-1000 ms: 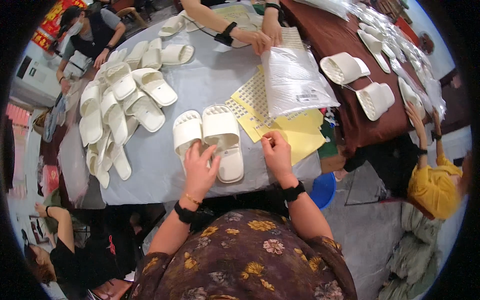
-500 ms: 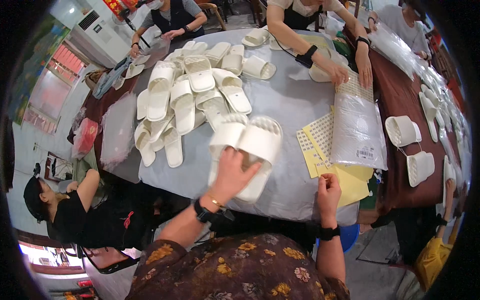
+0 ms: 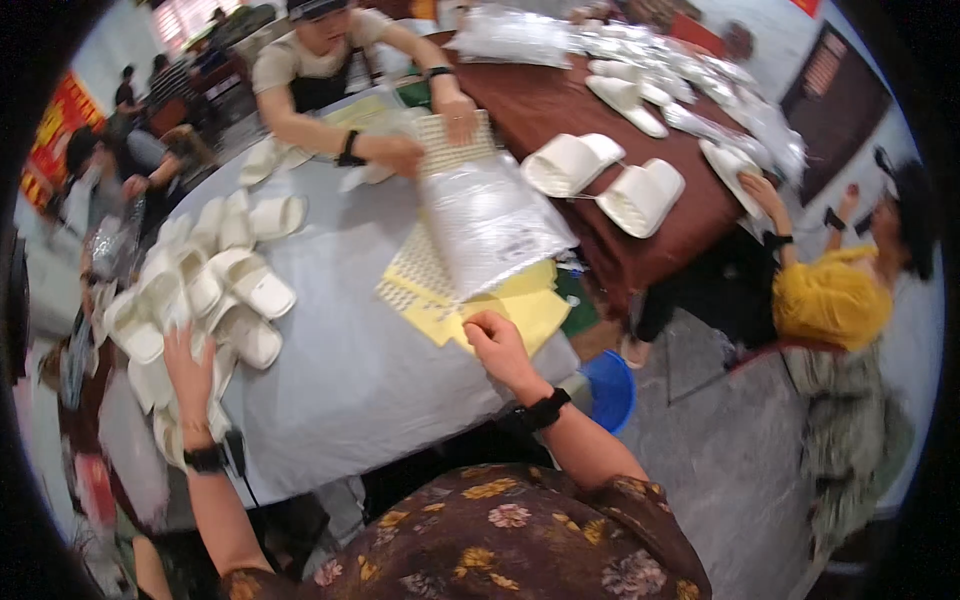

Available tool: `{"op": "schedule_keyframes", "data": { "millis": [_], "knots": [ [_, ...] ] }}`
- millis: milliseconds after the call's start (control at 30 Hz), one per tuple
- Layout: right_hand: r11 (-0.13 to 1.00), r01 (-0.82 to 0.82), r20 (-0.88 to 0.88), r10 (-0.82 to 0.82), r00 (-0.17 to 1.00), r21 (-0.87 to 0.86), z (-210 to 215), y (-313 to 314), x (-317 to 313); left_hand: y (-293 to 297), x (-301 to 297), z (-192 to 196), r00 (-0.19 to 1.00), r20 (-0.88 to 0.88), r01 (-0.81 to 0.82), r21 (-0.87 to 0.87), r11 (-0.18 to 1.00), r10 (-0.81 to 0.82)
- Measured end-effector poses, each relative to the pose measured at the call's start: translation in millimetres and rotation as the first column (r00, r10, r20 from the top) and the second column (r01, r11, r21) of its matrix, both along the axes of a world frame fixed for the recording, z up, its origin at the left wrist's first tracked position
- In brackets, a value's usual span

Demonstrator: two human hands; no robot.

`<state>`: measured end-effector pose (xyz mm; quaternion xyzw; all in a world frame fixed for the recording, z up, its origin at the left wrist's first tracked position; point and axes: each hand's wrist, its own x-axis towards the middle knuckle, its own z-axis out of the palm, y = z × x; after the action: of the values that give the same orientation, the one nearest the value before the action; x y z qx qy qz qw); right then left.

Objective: Peeling small circular labels from a yellow sheet and applying them to the soles of white house slippers.

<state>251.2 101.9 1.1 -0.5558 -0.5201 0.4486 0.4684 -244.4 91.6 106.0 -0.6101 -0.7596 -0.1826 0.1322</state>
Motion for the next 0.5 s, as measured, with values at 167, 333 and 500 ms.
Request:
{"op": "schedule_keyframes", "data": {
  "millis": [167, 333, 500],
  "knots": [
    [0.981, 0.160, -0.040, -0.157, 0.987, 0.109, 42, 26, 70, -67, 67, -77, 0.968, 0.243, 0.084, -0.083, 0.993, -0.062],
    [0.581, 0.225, 0.426, -0.762, 0.487, 0.782, 88, 89, 178, -106, 94, -121, 0.937, 0.349, 0.069, -0.084, 0.994, -0.035],
    [0.755, 0.383, 0.698, -0.647, 0.306, 0.532, 117, 146, 247, -125, 108, -142, 0.885, 0.465, 0.037, -0.049, 0.998, -0.010]
  ]
}}
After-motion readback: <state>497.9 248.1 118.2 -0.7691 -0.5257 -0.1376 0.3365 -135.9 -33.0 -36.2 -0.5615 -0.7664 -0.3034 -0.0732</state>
